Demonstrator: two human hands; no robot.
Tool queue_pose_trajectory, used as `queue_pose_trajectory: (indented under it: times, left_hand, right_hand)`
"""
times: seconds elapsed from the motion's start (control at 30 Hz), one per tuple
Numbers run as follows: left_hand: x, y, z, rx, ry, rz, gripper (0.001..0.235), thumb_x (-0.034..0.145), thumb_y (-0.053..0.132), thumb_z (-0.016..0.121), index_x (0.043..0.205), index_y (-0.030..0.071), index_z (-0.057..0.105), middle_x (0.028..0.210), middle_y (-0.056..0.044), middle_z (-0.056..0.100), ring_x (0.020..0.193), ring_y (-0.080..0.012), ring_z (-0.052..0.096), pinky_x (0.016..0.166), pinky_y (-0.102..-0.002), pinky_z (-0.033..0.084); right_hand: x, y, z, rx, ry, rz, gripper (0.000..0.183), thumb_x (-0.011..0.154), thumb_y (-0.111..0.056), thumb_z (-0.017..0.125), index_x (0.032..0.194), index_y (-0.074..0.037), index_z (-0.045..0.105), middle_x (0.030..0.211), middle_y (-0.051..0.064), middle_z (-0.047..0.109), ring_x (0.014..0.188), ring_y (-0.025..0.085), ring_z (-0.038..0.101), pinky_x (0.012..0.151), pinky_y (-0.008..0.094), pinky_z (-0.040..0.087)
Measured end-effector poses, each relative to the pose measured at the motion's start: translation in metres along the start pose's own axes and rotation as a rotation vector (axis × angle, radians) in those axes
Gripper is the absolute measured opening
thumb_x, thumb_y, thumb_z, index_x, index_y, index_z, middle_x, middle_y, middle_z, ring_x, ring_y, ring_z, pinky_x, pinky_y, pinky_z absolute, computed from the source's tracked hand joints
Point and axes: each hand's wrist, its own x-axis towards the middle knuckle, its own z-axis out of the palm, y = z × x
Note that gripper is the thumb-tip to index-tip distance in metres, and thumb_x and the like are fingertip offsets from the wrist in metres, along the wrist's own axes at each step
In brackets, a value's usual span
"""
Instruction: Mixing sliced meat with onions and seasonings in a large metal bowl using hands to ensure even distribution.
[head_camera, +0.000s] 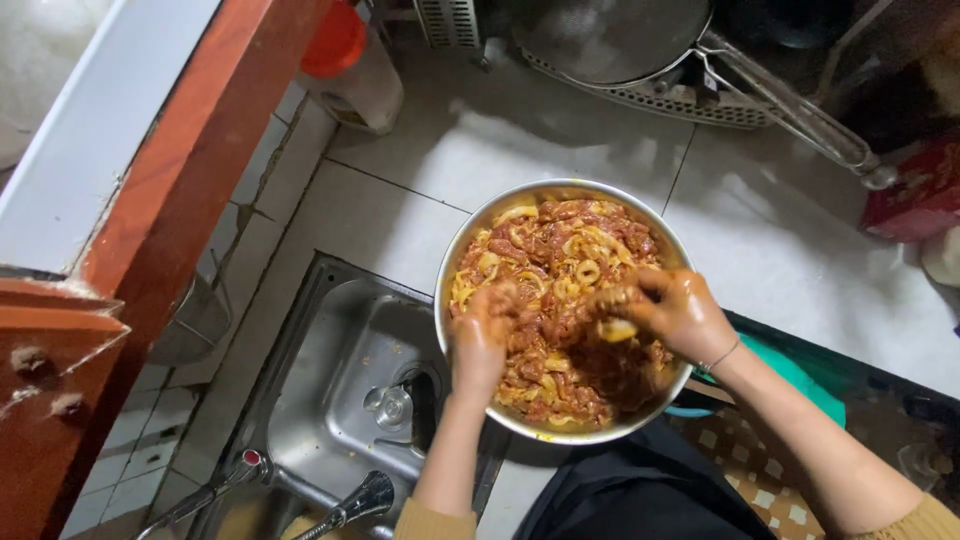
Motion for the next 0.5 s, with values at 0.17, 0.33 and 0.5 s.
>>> queue_pose_trajectory:
  times: [0.17,0.33,0.5]
  left_hand:
    - [0.026,0.012,-0.007,-0.083,0.079,0.162,0.029,0.093,-0.013,0.047,0.113,-0.002,0.065,0.113,-0.026,0.068,0.074,-0.0238,0.066,0.064,-0.035,0.061]
    - [0.015,0.041,-0.019,0.042,0.000,0.160,0.046,0.092,-0.011,0.054,0.137,-0.004,0.060,0.123,-0.033,0.067,0.111,-0.0448,0.070,0.096,-0.052,0.060]
    - [0.011,0.081,-0.023,0.033,-0.112,-0.077,0.063,0.099,0.000,0.057,0.160,0.001,0.037,0.146,-0.032,0.056,0.135,-0.0421,0.059,0.116,-0.061,0.045]
  right_hand:
    - [0.013,-0.035,-0.026,0.247,-0.016,0.108,0.011,0.090,-0.003,0.079,0.097,0.006,0.078,0.068,0.020,0.069,0.054,0.031,0.068,0.055,0.038,0.062]
    - [0.027,-0.055,-0.018,0.231,0.043,0.025,0.032,0.085,0.012,0.075,0.116,0.003,0.078,0.093,0.028,0.075,0.070,0.034,0.075,0.059,0.040,0.064]
    - [0.026,-0.019,0.058,-0.289,-0.045,-0.339,0.055,0.084,0.002,0.064,0.137,-0.015,0.065,0.131,0.017,0.069,0.122,0.040,0.065,0.106,0.065,0.044]
